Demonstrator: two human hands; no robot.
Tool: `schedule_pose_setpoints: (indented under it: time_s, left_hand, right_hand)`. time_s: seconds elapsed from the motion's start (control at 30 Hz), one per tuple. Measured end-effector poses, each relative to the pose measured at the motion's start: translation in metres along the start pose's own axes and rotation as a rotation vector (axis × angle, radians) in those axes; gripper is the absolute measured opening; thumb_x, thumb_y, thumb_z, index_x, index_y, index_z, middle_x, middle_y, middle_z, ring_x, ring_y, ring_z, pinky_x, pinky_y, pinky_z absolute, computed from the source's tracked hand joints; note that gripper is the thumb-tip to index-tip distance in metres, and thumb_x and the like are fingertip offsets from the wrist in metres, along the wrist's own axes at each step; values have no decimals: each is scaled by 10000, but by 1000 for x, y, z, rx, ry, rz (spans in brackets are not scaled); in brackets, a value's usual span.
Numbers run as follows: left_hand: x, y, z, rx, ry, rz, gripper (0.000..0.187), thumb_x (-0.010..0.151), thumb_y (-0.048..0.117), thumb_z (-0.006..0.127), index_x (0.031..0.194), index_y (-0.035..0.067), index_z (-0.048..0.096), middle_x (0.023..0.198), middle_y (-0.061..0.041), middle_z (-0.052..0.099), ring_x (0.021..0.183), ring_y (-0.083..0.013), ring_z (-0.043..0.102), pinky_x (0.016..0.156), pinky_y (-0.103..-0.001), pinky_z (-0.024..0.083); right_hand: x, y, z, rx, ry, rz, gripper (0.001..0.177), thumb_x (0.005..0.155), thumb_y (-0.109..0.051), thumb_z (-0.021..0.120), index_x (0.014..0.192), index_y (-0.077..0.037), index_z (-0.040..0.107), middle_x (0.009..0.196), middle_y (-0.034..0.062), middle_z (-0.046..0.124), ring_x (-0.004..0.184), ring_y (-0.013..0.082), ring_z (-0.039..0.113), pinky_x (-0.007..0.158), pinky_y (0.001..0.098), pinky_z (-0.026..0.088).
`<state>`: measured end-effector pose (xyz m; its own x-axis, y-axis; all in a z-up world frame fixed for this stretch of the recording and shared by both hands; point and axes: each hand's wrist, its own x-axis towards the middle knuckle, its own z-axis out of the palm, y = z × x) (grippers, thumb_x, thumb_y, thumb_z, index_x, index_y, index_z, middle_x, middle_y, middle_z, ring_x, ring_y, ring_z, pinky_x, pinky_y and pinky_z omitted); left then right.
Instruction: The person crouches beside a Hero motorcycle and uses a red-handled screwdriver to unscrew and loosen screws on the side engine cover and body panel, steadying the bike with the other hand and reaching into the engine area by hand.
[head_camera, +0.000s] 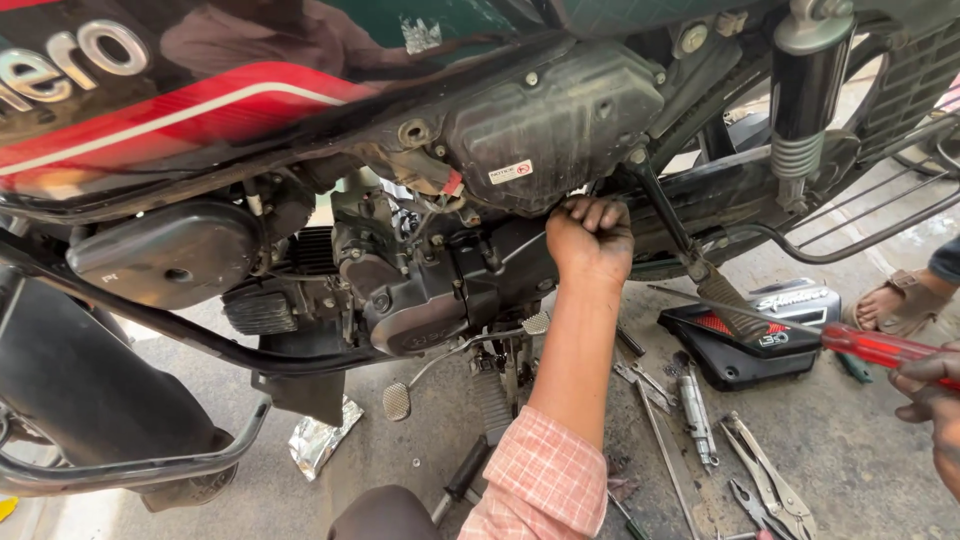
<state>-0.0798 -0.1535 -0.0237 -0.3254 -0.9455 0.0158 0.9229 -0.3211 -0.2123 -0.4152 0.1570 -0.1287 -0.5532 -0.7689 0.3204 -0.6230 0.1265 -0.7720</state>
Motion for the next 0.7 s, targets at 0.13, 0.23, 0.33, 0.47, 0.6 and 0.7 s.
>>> schedule_pose_setpoints:
  time_s: [0.13, 0.23, 0.33, 0.47, 0.6, 0.7]
  left_hand:
    - [-39, -13, 41, 105, 104, 63, 227, 1053, 245, 424, 875, 138, 519, 713, 31, 467, 568, -112, 385, 554, -285, 380]
    - [-58, -17, 59, 279, 195, 131, 268, 1067, 314, 421, 911, 131, 539, 756, 17, 521, 579, -123, 386, 569, -298, 384]
    - [-52, -16, 46, 399, 200, 203, 264, 1082, 314, 421, 938, 130, 545, 782, 11, 537, 592, -125, 388, 585, -311, 392]
    - [-35, -9, 29, 380, 107, 215, 255, 1095, 246, 394, 904, 127, 513, 737, 28, 461, 592, -111, 375, 571, -301, 385]
    - [-21, -4, 24, 149, 94, 112, 302, 1074, 260, 371, 829, 134, 494, 656, 45, 394, 545, -102, 344, 533, -282, 360]
    - [-22, -4, 25, -5, 72, 43, 347, 1056, 322, 391, 776, 139, 485, 602, 48, 355, 513, -99, 323, 515, -273, 353]
  right_hand:
    - [-6, -24, -6, -71, -15, -19, 149, 1061, 83, 595, 941, -3, 616, 960, 107, 619, 871, 207, 693, 598, 311, 541]
    - [-14, -36, -7, -81, -5, -15, 146, 1071, 70, 609, 941, 5, 620, 937, 115, 601, 859, 219, 696, 608, 313, 547]
    - [-16, -49, -11, -106, 18, -24, 99, 1058, 48, 640, 969, 6, 637, 977, 127, 617, 823, 225, 696, 609, 315, 547]
    - [-13, -21, -13, -118, -20, -77, 27, 1065, 25, 645, 1066, 8, 667, 1029, 139, 659, 768, 222, 708, 614, 328, 556]
    - [-26, 66, -18, -48, -126, 9, 156, 969, -20, 672, 1117, 12, 633, 965, 175, 676, 703, 264, 711, 555, 372, 563]
    - [-9, 177, -32, 16, -228, 96, 322, 872, -65, 699, 1167, 17, 600, 900, 211, 693, 637, 306, 714, 495, 415, 570]
